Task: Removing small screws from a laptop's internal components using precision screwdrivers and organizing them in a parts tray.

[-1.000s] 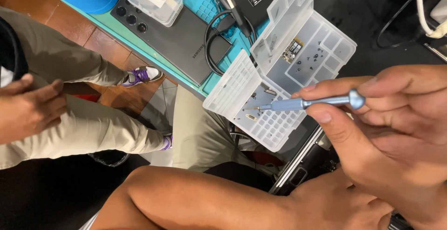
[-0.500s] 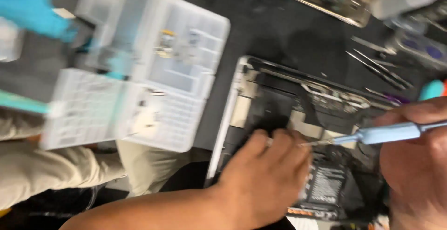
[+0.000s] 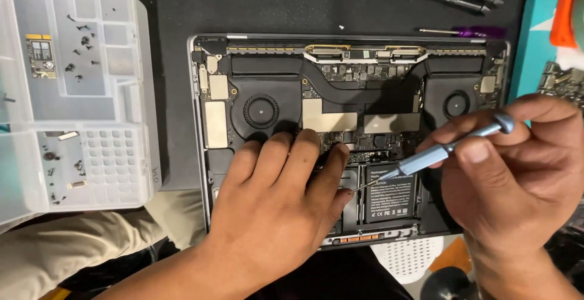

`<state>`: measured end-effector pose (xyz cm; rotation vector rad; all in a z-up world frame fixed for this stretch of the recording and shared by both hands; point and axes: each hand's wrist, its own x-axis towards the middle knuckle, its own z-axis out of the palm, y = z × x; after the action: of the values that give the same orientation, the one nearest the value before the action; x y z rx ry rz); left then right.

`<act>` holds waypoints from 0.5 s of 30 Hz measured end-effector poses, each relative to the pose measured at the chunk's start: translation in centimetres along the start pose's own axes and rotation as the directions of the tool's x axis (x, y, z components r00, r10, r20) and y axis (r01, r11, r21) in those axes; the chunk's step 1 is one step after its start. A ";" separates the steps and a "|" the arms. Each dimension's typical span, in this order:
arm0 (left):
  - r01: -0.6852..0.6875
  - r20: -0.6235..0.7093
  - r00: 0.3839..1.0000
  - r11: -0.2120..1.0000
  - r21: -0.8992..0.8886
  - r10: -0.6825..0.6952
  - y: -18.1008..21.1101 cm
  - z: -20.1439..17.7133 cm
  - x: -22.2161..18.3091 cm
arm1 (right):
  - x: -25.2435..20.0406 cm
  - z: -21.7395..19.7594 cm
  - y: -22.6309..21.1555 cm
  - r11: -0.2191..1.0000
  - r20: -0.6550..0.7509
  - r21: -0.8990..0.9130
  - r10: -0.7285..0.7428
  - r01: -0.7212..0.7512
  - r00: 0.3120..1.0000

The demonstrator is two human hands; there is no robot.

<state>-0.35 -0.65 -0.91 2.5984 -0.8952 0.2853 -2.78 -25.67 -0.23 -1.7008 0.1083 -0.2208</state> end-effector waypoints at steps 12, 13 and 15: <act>-0.021 0.037 0.999 1.000 0.005 0.020 -0.1 -0.3 -0.1 | 0.9 0.6 -0.1 1.000 0.037 -0.010 -0.024 0.024 0.999; -0.025 0.046 0.999 1.000 0.005 0.025 -0.1 -0.2 0.0 | 1.2 -0.1 0.0 0.997 0.014 -0.044 -0.058 0.058 0.998; -0.029 0.041 0.999 0.999 0.012 0.029 0.0 -0.1 0.0 | 3.4 -4.0 1.2 0.961 0.018 -0.259 -0.094 0.095 0.995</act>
<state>-0.36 -0.58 -0.86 2.6135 -0.9487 0.2474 -0.18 -30.39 -0.62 -1.9701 0.0534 -0.2828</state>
